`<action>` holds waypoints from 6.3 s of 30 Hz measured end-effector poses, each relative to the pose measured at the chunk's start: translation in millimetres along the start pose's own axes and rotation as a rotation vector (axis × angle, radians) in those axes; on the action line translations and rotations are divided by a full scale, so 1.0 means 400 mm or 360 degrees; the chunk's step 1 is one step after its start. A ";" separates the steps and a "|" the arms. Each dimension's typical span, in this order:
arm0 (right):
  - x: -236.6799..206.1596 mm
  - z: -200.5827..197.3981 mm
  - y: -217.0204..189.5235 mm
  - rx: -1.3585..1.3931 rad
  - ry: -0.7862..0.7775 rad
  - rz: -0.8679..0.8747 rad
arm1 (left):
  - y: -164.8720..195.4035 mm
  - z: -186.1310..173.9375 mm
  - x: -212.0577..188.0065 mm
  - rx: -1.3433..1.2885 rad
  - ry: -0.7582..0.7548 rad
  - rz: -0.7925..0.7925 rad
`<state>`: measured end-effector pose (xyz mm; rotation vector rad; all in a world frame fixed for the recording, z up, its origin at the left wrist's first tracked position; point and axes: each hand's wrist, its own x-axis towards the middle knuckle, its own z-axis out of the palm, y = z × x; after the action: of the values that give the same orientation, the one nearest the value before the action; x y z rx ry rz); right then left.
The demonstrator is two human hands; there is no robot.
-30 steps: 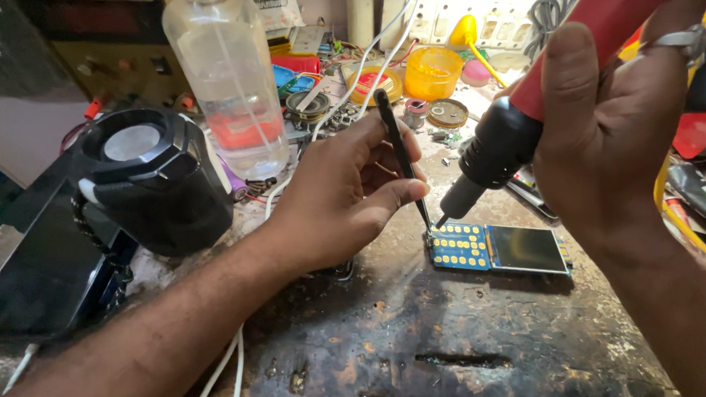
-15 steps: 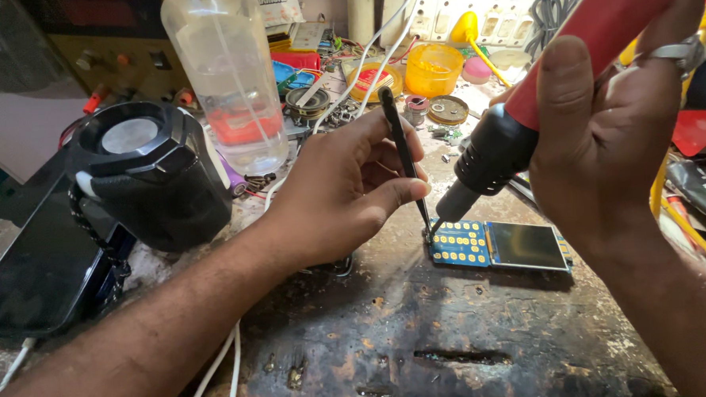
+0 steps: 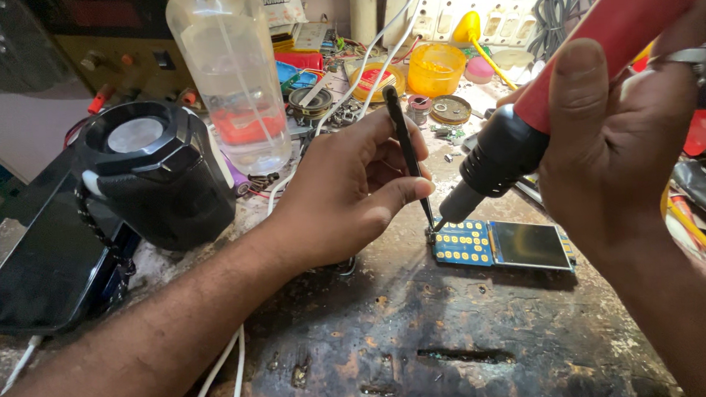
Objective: The person disassembles a feature phone by removing the back cover and battery, then uses a screwdriver and tweezers to detach internal components. They place the keypad assembly on the workbench and use a hot air gun to heat and remove small components from the circuit board.
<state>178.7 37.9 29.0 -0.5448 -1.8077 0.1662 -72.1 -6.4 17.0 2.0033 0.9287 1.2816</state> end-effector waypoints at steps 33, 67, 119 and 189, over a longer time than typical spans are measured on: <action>-0.005 -0.016 0.017 -0.0058 0.0041 -0.0049 | 0.004 -0.002 -0.003 -0.0003 0.0004 -0.0039; -0.004 -0.012 0.014 -0.0267 0.0035 -0.0055 | 0.008 -0.006 -0.003 0.0049 -0.0006 -0.0058; 0.006 -0.006 -0.009 -0.0294 0.0036 -0.0116 | 0.009 -0.001 -0.006 0.0017 0.0016 -0.0086; -0.020 -0.015 0.032 -0.0376 0.0047 0.0008 | 0.004 -0.001 -0.005 0.0002 -0.0001 -0.0103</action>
<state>189.4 44.5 19.2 -0.7147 -1.8082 -0.0534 -72.5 -8.9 17.3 1.9580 0.9864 1.2452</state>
